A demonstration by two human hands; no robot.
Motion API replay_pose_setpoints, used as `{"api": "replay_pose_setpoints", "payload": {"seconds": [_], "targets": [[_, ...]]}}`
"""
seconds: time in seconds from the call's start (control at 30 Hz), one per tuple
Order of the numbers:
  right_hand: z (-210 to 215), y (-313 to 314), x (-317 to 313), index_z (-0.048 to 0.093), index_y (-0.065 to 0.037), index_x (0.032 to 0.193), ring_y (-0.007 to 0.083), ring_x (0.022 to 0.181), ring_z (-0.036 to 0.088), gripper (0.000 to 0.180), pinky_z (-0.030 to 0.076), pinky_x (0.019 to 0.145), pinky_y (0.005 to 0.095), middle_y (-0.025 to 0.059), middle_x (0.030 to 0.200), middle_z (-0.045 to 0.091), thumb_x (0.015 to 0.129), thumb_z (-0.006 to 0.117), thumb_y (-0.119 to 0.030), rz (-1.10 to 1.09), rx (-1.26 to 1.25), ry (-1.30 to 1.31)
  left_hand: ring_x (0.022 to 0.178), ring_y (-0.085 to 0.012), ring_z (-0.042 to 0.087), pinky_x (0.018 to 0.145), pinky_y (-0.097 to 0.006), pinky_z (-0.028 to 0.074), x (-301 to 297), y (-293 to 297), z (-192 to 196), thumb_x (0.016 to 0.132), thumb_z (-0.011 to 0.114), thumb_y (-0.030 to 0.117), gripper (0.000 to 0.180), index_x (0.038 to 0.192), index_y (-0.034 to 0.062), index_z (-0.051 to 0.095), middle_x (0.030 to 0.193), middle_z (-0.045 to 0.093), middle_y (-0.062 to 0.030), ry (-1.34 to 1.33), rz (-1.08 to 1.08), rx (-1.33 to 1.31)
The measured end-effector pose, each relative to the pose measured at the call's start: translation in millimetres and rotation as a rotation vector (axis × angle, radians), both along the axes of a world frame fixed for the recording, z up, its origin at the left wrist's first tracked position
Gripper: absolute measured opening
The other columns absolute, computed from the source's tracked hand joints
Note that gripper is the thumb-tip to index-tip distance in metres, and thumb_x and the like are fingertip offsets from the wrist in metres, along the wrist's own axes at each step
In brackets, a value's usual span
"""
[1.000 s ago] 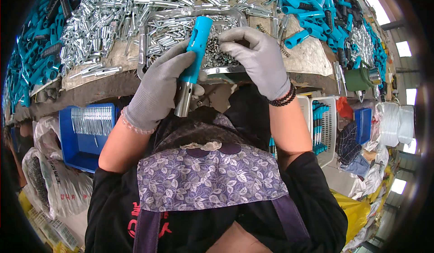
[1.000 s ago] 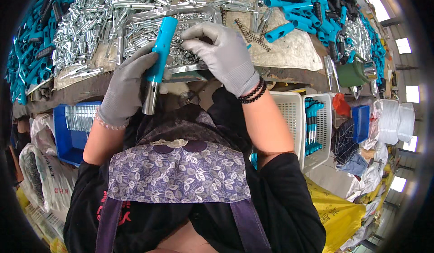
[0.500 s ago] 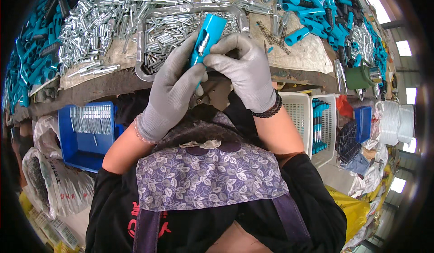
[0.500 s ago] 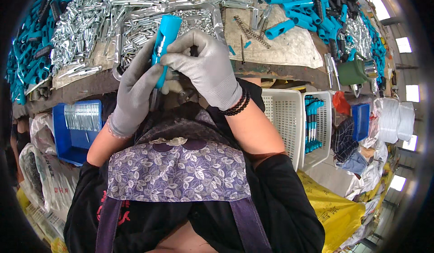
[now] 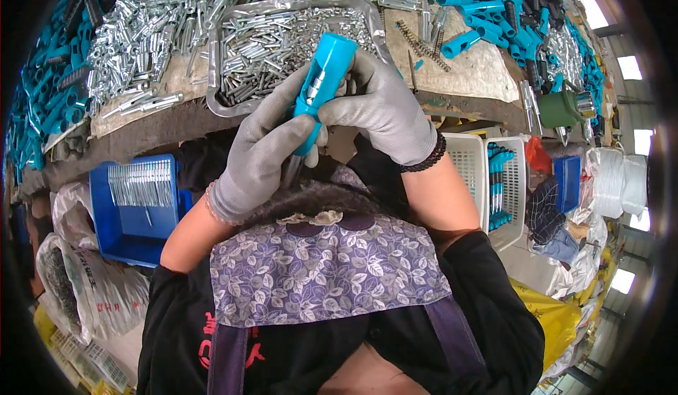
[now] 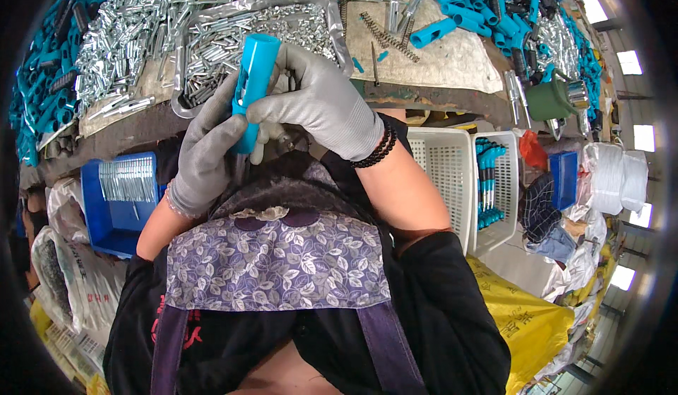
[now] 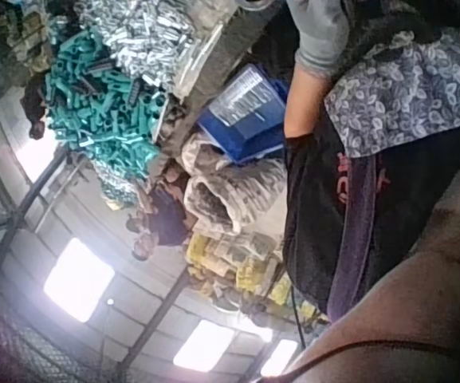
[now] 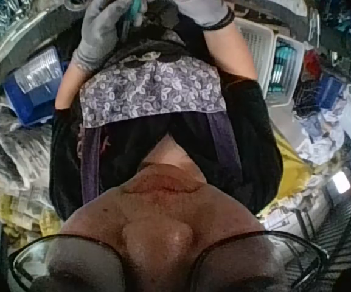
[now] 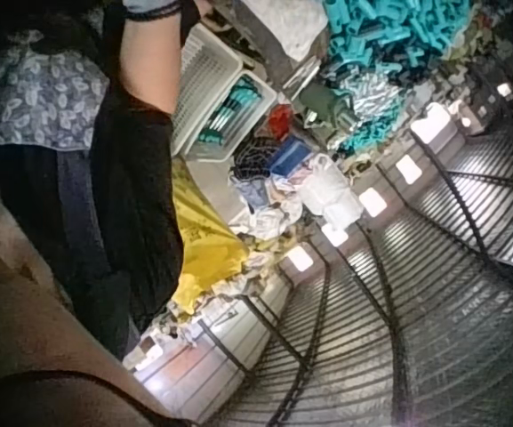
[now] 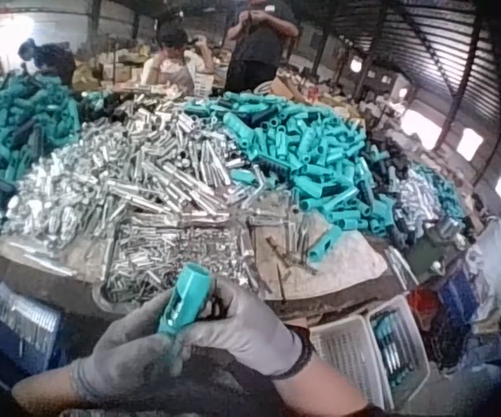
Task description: Assembling hand tools by inserting metal shafts and internal components into plastic screwdriver-style handles.
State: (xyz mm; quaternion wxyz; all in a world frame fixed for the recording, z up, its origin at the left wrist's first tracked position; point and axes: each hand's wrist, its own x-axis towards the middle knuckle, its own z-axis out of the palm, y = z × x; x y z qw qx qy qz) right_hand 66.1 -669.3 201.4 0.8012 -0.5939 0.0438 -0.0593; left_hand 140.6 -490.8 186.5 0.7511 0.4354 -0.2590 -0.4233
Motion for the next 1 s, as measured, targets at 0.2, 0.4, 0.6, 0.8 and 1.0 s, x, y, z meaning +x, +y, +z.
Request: {"api": "replay_pose_setpoints", "payload": {"seconds": [0.2, 0.4, 0.6, 0.8, 1.0], "targets": [[-6, -3, 0, 0.060, -0.001, 0.101, 0.0122, 0.061, 0.064, 0.027, 0.050, 0.054, 0.0241, 0.0063, 0.079, 0.068, 0.083, 0.080, -0.005, 0.033, 0.042, -0.081, 0.076, -0.0063, 0.054, 0.065, -0.021, 0.047, 5, -4, -2, 0.103, 0.056, 0.032, 0.063, 0.154, 0.0004, 0.036, 0.104, 0.056, -0.0045, -0.482, 0.089, 0.069], [-1, 0, -4, 0.060, 0.000, 0.100, 0.0135, 0.062, 0.065, 0.026, 0.051, 0.055, 0.0248, 0.0059, 0.077, 0.067, 0.084, 0.080, -0.007, -0.001, -0.045, -0.042, 0.073, -0.0054, 0.053, 0.062, -0.021, 0.046, 3, -2, -5, 0.099, 0.061, 0.047, 0.076, 0.154, 0.0017, 0.036, 0.102, 0.056, -0.0034, -0.409, 0.073, 0.053], [-10, -5, 6, 0.064, -0.003, 0.097, 0.0092, 0.067, 0.061, 0.028, 0.051, 0.059, 0.0241, 0.0031, 0.079, 0.065, 0.092, 0.074, -0.029, 0.078, -0.373, 0.077, 0.070, -0.0073, 0.060, 0.052, -0.021, 0.048, 16, 5, -9, 0.095, 0.067, 0.047, 0.065, 0.141, 0.0031, 0.051, 0.090, 0.063, -0.0019, -0.036, -0.010, 0.128], [10, -73, 5, 0.072, -0.005, 0.097, 0.0269, 0.081, 0.067, 0.027, 0.053, 0.075, 0.0368, 0.0116, 0.088, 0.070, 0.089, 0.071, -0.031, -0.142, -1.219, 0.064, 0.065, -0.0073, 0.057, 0.050, -0.020, 0.046, 35, 8, 9, 0.103, 0.050, 0.050, 0.056, 0.133, 0.0029, 0.056, 0.095, 0.063, -0.0049, 0.155, 0.176, 0.150], [4, -67, 20, 0.073, -0.006, 0.102, 0.0378, 0.101, 0.063, 0.021, 0.050, 0.088, 0.0433, 0.0185, 0.098, 0.069, 0.088, 0.065, -0.020, -0.021, -1.690, 0.200, 0.063, -0.0121, 0.058, 0.058, -0.026, 0.049, 35, -7, 14, 0.106, 0.046, 0.048, 0.048, 0.121, 0.0039, 0.059, 0.082, 0.062, -0.0054, 0.072, 0.051, 0.334]]}}
